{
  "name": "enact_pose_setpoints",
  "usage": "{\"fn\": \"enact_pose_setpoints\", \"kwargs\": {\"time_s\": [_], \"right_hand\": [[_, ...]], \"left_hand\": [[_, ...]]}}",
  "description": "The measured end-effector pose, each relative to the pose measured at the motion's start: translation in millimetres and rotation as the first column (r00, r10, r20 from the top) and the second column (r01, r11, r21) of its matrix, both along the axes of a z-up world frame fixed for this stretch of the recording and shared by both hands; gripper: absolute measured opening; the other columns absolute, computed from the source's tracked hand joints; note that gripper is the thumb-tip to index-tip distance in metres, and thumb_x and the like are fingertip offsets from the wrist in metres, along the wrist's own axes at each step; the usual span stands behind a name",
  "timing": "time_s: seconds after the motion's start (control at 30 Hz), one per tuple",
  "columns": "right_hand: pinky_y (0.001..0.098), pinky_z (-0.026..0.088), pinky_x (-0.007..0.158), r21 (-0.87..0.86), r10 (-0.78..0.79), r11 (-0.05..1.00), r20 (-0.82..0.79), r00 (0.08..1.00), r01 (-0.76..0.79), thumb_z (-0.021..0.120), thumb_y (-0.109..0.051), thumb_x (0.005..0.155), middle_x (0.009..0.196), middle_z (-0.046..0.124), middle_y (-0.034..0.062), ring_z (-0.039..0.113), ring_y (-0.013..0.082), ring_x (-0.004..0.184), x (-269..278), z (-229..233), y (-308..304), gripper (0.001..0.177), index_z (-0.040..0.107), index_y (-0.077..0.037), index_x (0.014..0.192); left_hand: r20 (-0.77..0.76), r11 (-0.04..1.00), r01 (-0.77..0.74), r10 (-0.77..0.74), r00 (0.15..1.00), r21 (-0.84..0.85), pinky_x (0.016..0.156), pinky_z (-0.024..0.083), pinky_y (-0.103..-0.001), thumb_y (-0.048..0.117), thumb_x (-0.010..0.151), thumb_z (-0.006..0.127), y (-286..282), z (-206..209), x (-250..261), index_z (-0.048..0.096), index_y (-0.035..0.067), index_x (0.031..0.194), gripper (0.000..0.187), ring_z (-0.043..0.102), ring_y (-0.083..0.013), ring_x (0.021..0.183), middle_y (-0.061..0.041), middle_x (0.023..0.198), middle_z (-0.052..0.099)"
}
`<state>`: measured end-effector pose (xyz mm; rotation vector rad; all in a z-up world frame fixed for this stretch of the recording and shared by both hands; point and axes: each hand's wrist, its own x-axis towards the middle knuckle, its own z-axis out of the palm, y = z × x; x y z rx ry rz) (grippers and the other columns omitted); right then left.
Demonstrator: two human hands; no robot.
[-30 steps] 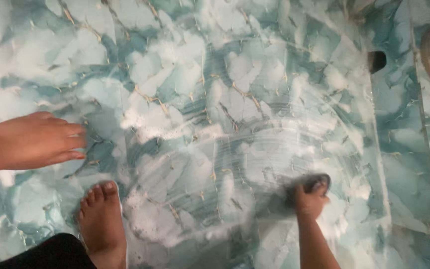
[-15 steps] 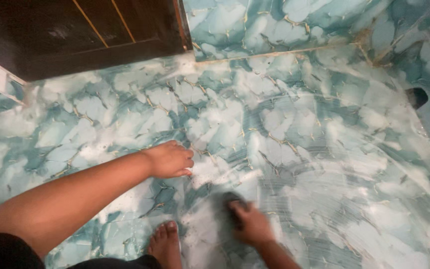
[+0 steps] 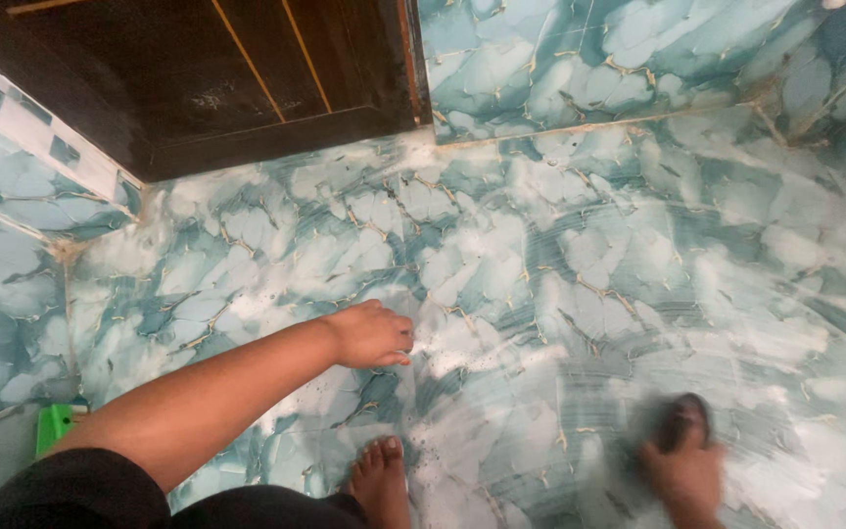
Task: The person scrubs a tiled floor by hand using a small brush and soapy water, applying pressure to different sections of the tiles and along the wall baseboards.
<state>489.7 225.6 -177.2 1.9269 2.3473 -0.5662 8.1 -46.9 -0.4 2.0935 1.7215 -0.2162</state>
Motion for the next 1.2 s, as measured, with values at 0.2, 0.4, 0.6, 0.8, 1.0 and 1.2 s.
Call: {"fn": "enact_pose_setpoints", "kwargs": {"time_s": [0.2,0.4,0.6,0.8,1.0,1.2], "right_hand": [[0.0507,0.056,0.09,-0.263,0.75,0.6,-0.146,0.646,-0.756,0.083,-0.031,0.072,0.122,0.051,0.0186,0.064,0.0419,0.106,-123,18,-179,0.087,0.04,-0.035,0.147],[0.0545,0.055,0.089,-0.208,0.885,0.408,-0.151,0.441,-0.889,0.073,-0.023,0.087,0.13,0.05,0.0233,0.063,0.0451,0.104,-115,-2,-179,0.072,0.048,-0.047,0.151],[0.0552,0.054,0.104,-0.12,0.118,0.988,0.16,0.98,-0.099,0.074,-0.049,0.078,0.134,0.053,0.0266,0.064,0.0476,0.12,2,7,40,0.094,0.029,-0.048,0.161],[0.054,0.053,0.104,-0.02,-0.449,0.892,0.068,0.891,0.451,0.078,-0.043,0.071,0.128,0.055,0.0306,0.063,0.0486,0.117,82,16,116,0.103,0.029,-0.036,0.162],[0.0538,0.055,0.098,-0.05,0.03,0.998,-0.128,0.991,-0.036,0.082,-0.038,0.068,0.133,0.051,0.0306,0.065,0.0486,0.11,-61,-15,63,0.104,0.031,-0.027,0.157],[0.0552,0.05,0.094,-0.263,0.856,0.393,-0.245,0.455,-0.881,0.083,-0.024,0.074,0.127,0.046,0.0245,0.057,0.0473,0.112,-204,4,-97,0.083,0.045,-0.037,0.146]], "left_hand": [[-0.018,0.999,0.036,-0.036,0.999,-0.004,0.085,0.047,-0.05,0.044,0.1,0.056,10,-6,4,0.07,0.017,0.104,0.031,0.065,-0.0293,0.1,-0.007,0.106,0.062],[0.007,0.996,0.039,-0.04,0.999,0.076,0.086,0.046,-0.05,0.042,0.099,0.057,20,6,12,0.07,0.017,0.1,0.029,0.065,-0.0298,0.1,-0.007,0.103,0.062],[0.003,0.999,-0.033,0.034,0.999,-0.039,0.086,0.045,-0.049,0.042,0.099,0.058,-10,4,2,0.068,0.015,0.101,0.028,0.062,-0.0297,0.103,-0.008,0.106,0.06],[-0.008,0.993,-0.056,0.056,0.998,-0.107,0.087,0.044,-0.05,0.041,0.099,0.06,-4,-9,-21,0.068,0.016,0.102,0.027,0.061,-0.0312,0.102,-0.008,0.106,0.059],[-0.042,0.995,-0.031,0.027,0.999,-0.093,0.088,0.044,-0.05,0.042,0.1,0.058,38,-18,-33,0.067,0.016,0.103,0.027,0.061,-0.0311,0.101,-0.008,0.103,0.058],[0.002,0.998,-0.02,0.02,1.0,-0.059,0.087,0.044,-0.05,0.04,0.098,0.059,50,-18,-29,0.067,0.016,0.101,0.026,0.062,-0.0299,0.101,-0.008,0.103,0.059]]}}
